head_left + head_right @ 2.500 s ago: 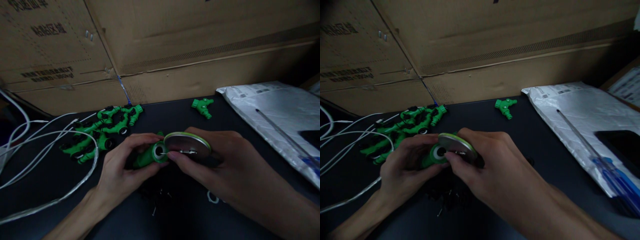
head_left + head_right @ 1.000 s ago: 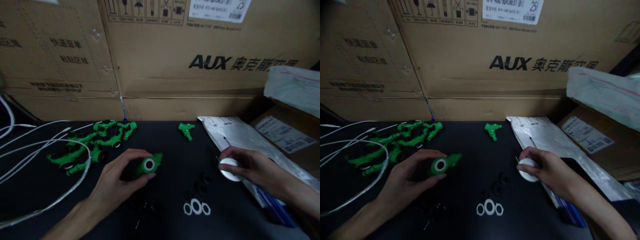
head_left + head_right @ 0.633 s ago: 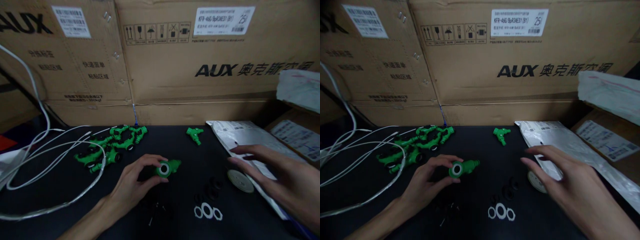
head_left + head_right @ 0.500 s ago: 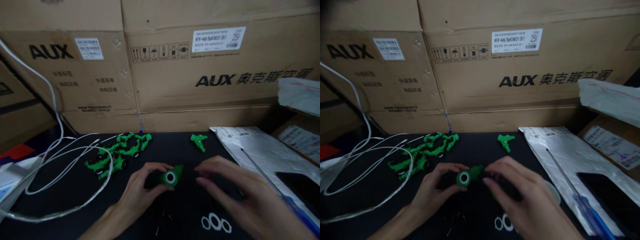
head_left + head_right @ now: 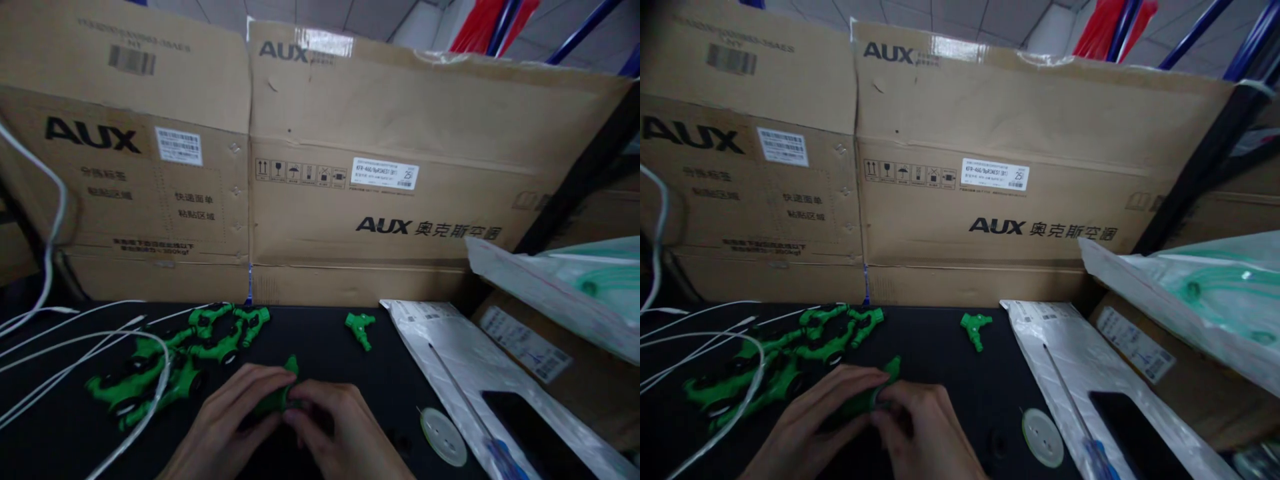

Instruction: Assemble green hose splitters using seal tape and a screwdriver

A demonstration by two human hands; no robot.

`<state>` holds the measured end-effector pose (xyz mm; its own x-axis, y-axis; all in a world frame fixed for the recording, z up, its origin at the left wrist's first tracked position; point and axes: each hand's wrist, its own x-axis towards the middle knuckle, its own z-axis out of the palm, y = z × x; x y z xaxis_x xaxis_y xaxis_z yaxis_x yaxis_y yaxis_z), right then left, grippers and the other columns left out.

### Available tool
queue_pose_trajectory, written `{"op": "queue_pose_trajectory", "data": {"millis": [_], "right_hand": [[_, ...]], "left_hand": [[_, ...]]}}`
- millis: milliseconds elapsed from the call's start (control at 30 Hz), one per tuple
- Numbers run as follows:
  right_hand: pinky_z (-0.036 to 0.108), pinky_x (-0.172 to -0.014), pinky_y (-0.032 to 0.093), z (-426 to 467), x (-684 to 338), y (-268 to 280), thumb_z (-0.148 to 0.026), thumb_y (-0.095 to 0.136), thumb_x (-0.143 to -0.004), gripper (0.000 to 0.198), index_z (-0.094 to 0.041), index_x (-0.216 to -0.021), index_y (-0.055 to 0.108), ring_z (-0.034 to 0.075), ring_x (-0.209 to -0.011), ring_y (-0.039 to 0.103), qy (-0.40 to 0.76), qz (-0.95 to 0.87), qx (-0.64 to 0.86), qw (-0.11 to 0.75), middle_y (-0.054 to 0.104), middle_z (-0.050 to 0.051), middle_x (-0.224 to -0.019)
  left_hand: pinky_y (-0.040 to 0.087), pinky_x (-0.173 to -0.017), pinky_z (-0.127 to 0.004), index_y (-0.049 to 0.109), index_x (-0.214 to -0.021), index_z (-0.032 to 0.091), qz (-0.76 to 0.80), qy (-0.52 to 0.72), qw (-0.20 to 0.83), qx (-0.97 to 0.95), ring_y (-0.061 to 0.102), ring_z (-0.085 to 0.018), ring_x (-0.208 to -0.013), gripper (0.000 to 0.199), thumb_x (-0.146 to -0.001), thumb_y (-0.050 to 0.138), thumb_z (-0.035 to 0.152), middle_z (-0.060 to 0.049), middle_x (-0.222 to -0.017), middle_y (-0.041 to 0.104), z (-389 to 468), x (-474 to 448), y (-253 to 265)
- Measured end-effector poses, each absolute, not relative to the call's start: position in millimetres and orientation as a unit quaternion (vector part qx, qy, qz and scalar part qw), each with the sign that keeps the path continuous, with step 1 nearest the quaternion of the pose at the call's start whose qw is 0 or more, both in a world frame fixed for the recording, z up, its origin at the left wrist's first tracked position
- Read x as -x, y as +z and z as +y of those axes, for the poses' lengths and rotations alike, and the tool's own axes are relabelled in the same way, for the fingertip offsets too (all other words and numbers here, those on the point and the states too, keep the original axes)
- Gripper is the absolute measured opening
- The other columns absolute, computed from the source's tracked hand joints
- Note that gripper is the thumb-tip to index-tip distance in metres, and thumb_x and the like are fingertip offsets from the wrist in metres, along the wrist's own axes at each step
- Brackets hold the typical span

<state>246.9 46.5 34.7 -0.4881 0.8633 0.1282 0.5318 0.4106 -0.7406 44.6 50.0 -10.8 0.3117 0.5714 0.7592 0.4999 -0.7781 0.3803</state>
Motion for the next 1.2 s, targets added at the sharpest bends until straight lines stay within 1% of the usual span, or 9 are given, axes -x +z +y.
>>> {"op": "queue_pose_trajectory", "data": {"millis": [100,267,500,633,733,867,933,1033,1200], "right_hand": [[0.017,-0.064,0.046,47,-250,18,-0.014,0.064,-0.092,0.013,-0.019,-0.101,0.072,0.011,-0.065,0.062,0.314,-0.790,0.452,0.268,0.068,-0.003,-0.073],[0.018,-0.071,0.048,43,-257,-5,-0.019,0.068,-0.090,0.012,-0.023,-0.101,0.070,0.014,-0.074,0.065,0.293,-0.780,0.475,0.283,0.070,-0.001,-0.083],[0.018,-0.063,0.046,41,-255,-15,-0.020,0.070,-0.089,0.012,-0.024,-0.100,0.068,0.012,-0.068,0.064,0.264,-0.777,0.495,0.287,0.069,-0.003,-0.077],[0.016,-0.063,0.046,38,-255,-11,-0.022,0.072,-0.088,0.010,-0.024,-0.097,0.067,0.012,-0.071,0.065,0.236,-0.781,0.504,0.285,0.070,-0.003,-0.079],[0.015,-0.060,0.045,37,-256,-9,-0.025,0.074,-0.087,0.013,-0.024,-0.098,0.067,0.010,-0.068,0.064,0.217,-0.789,0.502,0.278,0.070,-0.004,-0.078],[0.014,-0.054,0.042,39,-260,-12,-0.031,0.073,-0.089,0.017,-0.024,-0.103,0.066,0.009,-0.061,0.061,0.208,-0.806,0.482,0.274,0.068,-0.006,-0.071],[0.015,-0.052,0.042,40,-261,-18,-0.036,0.071,-0.092,0.020,-0.024,-0.107,0.066,0.010,-0.058,0.059,0.204,-0.811,0.472,0.279,0.066,-0.006,-0.067],[0.016,-0.051,0.045,41,-263,-29,-0.046,0.063,-0.097,0.030,-0.023,-0.114,0.067,0.012,-0.055,0.059,0.191,-0.812,0.467,0.293,0.065,-0.003,-0.064],[0.020,-0.057,0.053,39,-266,-40,-0.054,0.052,-0.101,0.045,-0.019,-0.124,0.067,0.015,-0.059,0.065,0.160,-0.808,0.471,0.316,0.069,0.003,-0.069]], "left_hand": [[0.061,-0.089,-0.015,0.066,-0.124,0.028,0.336,0.470,0.035,-0.816,0.080,-0.013,-0.096,0.026,-0.099,0.062,0.022,0.001,-0.111,0.080,52,-43,-13],[0.059,-0.091,-0.013,0.069,-0.121,0.030,0.326,0.431,0.016,-0.841,0.081,-0.014,-0.094,0.022,-0.099,0.063,0.028,0.004,-0.112,0.081,55,-43,-12],[0.061,-0.089,-0.016,0.068,-0.124,0.031,0.316,0.409,0.025,-0.856,0.081,-0.015,-0.096,0.029,-0.096,0.064,0.022,0.003,-0.113,0.081,58,-42,-25],[0.060,-0.093,-0.017,0.067,-0.125,0.032,0.326,0.403,0.015,-0.855,0.079,-0.015,-0.100,0.035,-0.093,0.067,0.019,0.003,-0.116,0.080,60,-39,-33],[0.060,-0.092,-0.017,0.069,-0.121,0.032,0.320,0.419,-0.003,-0.850,0.079,-0.014,-0.097,0.028,-0.095,0.065,0.021,0.003,-0.112,0.080,61,-41,-30],[0.061,-0.087,-0.014,0.067,-0.118,0.028,0.322,0.434,-0.023,-0.841,0.079,-0.012,-0.090,0.018,-0.103,0.057,0.031,0.002,-0.105,0.080,56,-48,-14],[0.062,-0.090,-0.019,0.065,-0.118,0.027,0.324,0.427,-0.025,-0.844,0.078,-0.013,-0.092,0.017,-0.106,0.054,0.031,0.001,-0.106,0.080,53,-52,-7],[0.062,-0.091,-0.023,0.060,-0.120,0.025,0.321,0.418,0.014,-0.850,0.075,-0.013,-0.096,0.018,-0.108,0.046,0.028,-0.002,-0.108,0.077,50,-55,-7],[0.061,-0.092,-0.030,0.058,-0.126,0.023,0.318,0.396,0.055,-0.860,0.068,-0.018,-0.104,0.022,-0.104,0.055,0.021,-0.006,-0.118,0.073,47,-54,-17]]}}
